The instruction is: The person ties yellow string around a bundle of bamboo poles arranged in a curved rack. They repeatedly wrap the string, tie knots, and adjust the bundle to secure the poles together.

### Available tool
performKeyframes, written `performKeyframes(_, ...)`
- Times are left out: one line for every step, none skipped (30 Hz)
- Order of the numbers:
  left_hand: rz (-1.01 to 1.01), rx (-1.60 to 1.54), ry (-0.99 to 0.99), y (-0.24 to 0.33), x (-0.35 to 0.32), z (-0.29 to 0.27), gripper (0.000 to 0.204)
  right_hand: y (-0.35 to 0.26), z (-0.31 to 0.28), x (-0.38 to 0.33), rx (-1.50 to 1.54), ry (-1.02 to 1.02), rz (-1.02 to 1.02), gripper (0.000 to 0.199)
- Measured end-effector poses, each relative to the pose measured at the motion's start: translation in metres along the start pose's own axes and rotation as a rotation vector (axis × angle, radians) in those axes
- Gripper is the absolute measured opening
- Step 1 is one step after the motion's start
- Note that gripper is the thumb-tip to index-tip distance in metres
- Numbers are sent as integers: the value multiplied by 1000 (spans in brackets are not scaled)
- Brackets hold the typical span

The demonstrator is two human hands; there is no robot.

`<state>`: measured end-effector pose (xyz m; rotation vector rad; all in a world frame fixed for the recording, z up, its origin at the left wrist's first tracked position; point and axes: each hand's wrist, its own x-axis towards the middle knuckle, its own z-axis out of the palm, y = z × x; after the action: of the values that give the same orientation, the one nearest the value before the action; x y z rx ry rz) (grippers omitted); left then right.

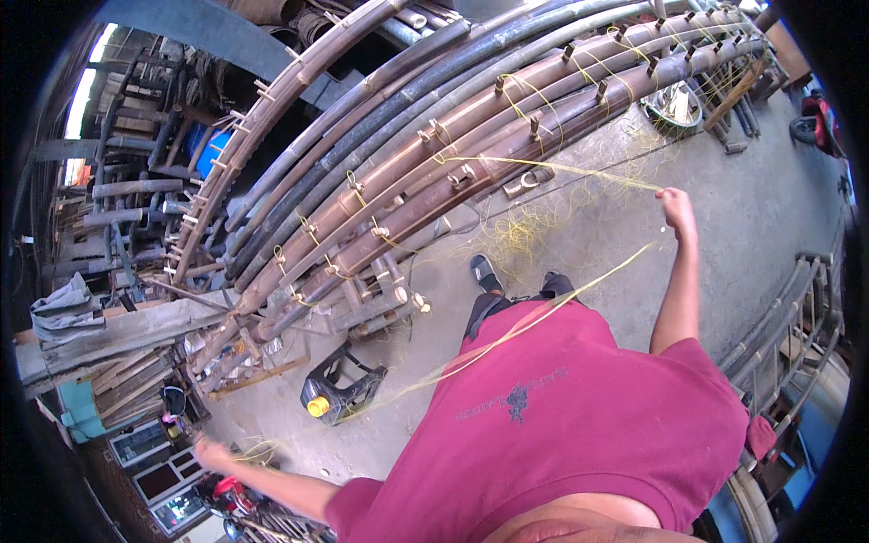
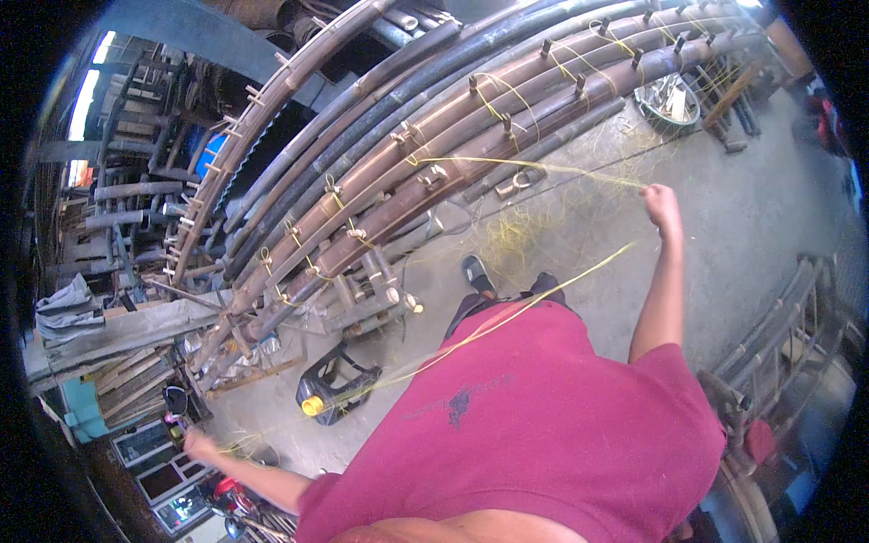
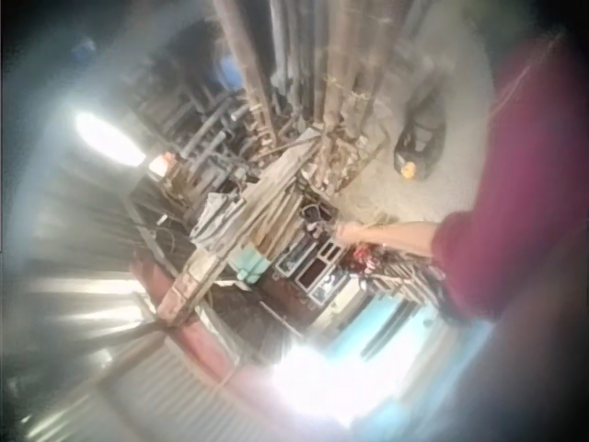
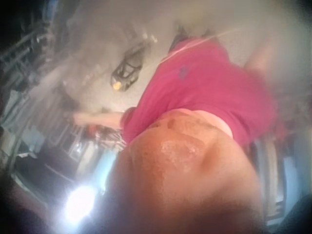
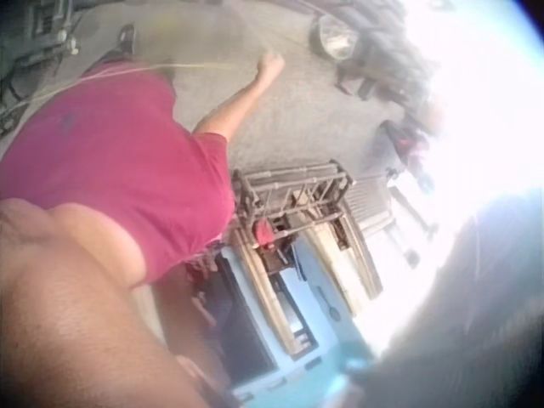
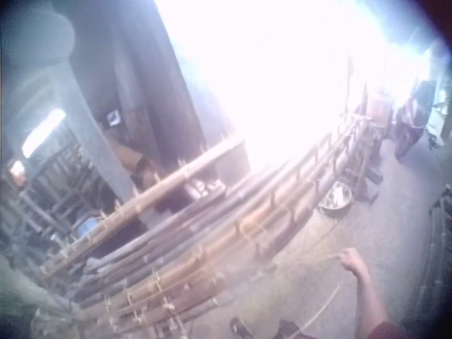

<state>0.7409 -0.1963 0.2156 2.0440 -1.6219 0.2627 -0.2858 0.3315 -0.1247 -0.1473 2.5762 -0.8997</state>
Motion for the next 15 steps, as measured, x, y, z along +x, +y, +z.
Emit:
performKeyframes(186,-116,-148,61,-55,89,22,3,8,7,-527,64,-125,32)
performKeyframes(287,-6,-478,93,-92,134,31,-51,20,-6,-598,-83,-53,41)
performKeyframes(392,169,-745,154,-150,182,52,-96,37,-17,-516,-32,-190,42)
performKeyframes(515,250,-1126,224,-195,204,72,-145,54,-34,-394,8,-349,41)
performKeyframes(603,371,-1326,294,-235,217,85,-190,75,-48,-260,96,-556,38)
performKeyframes(891,203,-1321,332,-264,240,84,-226,99,-57,-137,69,-640,35)
performKeyframes(1108,-130,-1288,382,-285,253,76,-256,120,-65,-90,-34,-687,33)
performKeyframes(1176,-357,-1282,423,-299,267,63,-283,138,-83,-102,-19,-793,33)
performKeyframes(1135,-488,-1257,475,-310,261,52,-298,158,-84,-156,-15,-807,34)
performKeyframes(1087,-699,-1137,512,-320,269,43,-308,177,-86,-209,-21,-829,36)
performKeyframes(1087,-726,-960,540,-326,282,42,-320,189,-92,-262,-39,-835,38)
performKeyframes(1087,-748,-784,564,-331,295,41,-328,197,-96,-312,-52,-837,40)
performKeyframes(1121,-642,-694,577,-338,309,42,-338,204,-92,-357,-253,-723,44)
performKeyframes(1152,-540,-598,587,-342,325,44,-341,209,-93,-303,-324,-685,46)
performKeyframes(1104,-459,-798,594,-343,330,45,-341,216,-88,-284,-406,-697,43)
